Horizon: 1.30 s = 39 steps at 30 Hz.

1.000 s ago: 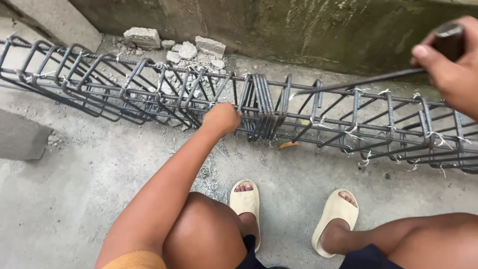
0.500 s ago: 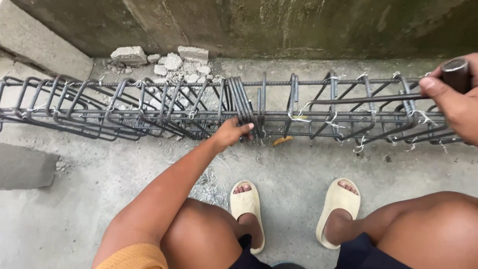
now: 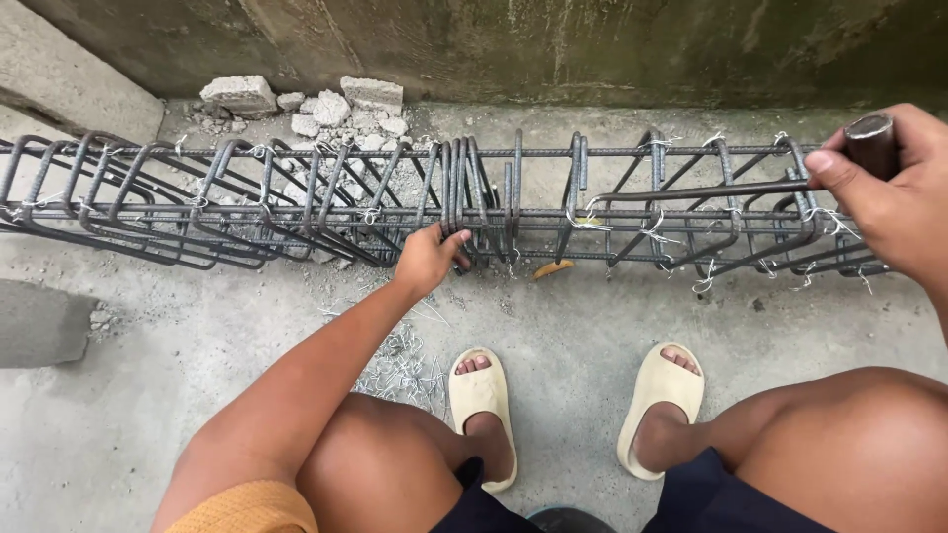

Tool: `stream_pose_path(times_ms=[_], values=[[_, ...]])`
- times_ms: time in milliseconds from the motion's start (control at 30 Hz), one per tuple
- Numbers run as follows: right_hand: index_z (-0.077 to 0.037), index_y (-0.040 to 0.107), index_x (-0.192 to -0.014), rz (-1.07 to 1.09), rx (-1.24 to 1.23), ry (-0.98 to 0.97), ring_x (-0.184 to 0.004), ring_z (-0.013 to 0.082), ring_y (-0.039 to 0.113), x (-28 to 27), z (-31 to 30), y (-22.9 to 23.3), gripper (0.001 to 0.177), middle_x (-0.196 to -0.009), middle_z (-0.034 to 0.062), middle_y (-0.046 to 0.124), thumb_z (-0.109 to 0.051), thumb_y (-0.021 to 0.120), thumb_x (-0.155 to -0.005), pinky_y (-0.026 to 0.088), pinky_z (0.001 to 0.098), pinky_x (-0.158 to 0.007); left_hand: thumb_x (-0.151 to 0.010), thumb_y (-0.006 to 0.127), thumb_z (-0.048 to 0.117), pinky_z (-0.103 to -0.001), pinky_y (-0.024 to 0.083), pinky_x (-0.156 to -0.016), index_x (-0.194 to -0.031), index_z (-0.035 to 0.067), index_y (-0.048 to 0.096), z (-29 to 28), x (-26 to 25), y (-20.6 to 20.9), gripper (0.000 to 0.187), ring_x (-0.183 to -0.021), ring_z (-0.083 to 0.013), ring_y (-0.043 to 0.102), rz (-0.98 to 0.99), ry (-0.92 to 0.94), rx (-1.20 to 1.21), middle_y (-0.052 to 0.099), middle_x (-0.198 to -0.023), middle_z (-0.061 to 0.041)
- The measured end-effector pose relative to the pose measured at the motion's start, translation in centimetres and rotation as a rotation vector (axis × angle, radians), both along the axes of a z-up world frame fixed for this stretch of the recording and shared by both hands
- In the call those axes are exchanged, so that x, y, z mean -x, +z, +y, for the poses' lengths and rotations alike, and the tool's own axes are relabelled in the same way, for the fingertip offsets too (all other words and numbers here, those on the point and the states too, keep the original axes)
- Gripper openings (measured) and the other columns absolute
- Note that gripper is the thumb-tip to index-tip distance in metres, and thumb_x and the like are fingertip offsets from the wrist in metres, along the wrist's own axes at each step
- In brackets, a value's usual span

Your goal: Tying steel rebar intersections using wire and a manual twisting tool

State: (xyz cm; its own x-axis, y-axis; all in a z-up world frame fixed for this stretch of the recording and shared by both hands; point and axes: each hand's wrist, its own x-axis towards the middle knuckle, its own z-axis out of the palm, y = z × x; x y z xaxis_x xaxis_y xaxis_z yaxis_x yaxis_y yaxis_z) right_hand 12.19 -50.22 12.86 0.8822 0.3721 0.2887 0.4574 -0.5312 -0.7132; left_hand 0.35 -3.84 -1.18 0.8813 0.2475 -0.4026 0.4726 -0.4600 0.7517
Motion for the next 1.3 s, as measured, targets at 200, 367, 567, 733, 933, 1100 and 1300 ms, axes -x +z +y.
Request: stream_pose_path(times_ms=[200,367,567,733,933,1100,1300], values=[[0.012,0.054,-0.124,0.009,-0.085,0.037,-0.069,0.0220,0.053,1.1,3.4,1.7,0.015,-0.098,0.0216,0.063,0.011,0.067,-0.118,0.043,0.0297,-0.058,-0.106,0.057,0.029,-0.023,0.034,-0.034,-0.120,0.008,0.068,0.3,1.0,1.8,0.028,-0.036,-0.0060,0.041,0.024,0.068,-0.036,0.078,-0.075,-0.004],[0.007,0.058,-0.117,-0.101,0.002,0.087,-0.075,0.0236,0.059,2.3,7.9,2.2,0.017,-0.097,0.0174,0.064,0.008,0.074,-0.110,0.048,0.0338,-0.064,-0.106,0.055,0.034,-0.021,0.033,-0.038,-0.115,0.009,0.069,0.2,0.8,2.1,0.030,-0.037,-0.0056,0.042,0.081,0.092,-0.080,0.078,-0.073,-0.001],[0.001,0.071,-0.111,-0.315,0.054,0.344,-0.097,0.0447,0.071,4.3,16.7,1.4,0.028,-0.102,0.0232,0.073,0.005,0.080,-0.084,0.054,0.0523,-0.089,-0.099,0.057,0.050,-0.035,0.054,-0.085,-0.099,0.014,0.071,1.0,1.0,0.4,0.039,-0.093,-0.0186,0.076,0.041,0.020,-0.125,0.078,-0.072,0.004],[-0.014,0.064,-0.129,-0.066,0.410,0.385,-0.103,0.0358,0.070,4.0,20.2,0.6,0.048,-0.111,0.0109,0.072,-0.017,0.076,-0.083,0.057,0.0529,-0.087,-0.099,0.057,0.049,-0.037,0.054,-0.087,-0.101,0.011,0.069,1.5,0.6,-1.3,0.040,-0.095,-0.0211,0.076,0.030,-0.002,-0.121,0.078,-0.072,0.004],[-0.012,0.069,-0.131,0.682,0.274,0.359,-0.095,0.0227,0.070,1.9,22.0,-0.5,0.048,-0.096,0.0088,0.080,-0.016,0.064,-0.083,0.053,0.0391,-0.083,-0.099,0.054,0.046,-0.039,0.054,-0.091,-0.104,0.010,0.067,1.7,0.0,-2.8,0.038,-0.100,-0.0220,0.075,0.021,-0.033,-0.053,0.079,-0.075,0.003],[-0.004,0.069,-0.115,1.105,-0.232,0.238,-0.075,0.0199,0.076,0.0,23.6,-7.7,0.032,-0.092,0.0125,0.075,-0.005,0.062,-0.084,0.061,0.0313,-0.062,-0.099,0.053,0.044,-0.039,0.053,-0.095,-0.112,0.008,0.064,1.3,0.2,-1.9,0.040,-0.103,-0.0217,0.074,0.044,-0.050,0.012,0.079,-0.076,0.001],[-0.018,0.067,-0.103,1.268,-0.622,0.115,-0.073,0.0122,0.062,-1.4,24.5,-9.5,0.015,-0.086,0.0018,0.065,-0.020,0.067,-0.089,0.055,0.0332,-0.070,-0.095,0.059,0.042,-0.049,0.052,-0.101,-0.121,-0.001,0.064,1.0,0.9,-0.6,0.051,-0.117,-0.0340,0.070,0.060,-0.039,-0.063,0.080,-0.091,-0.013]])
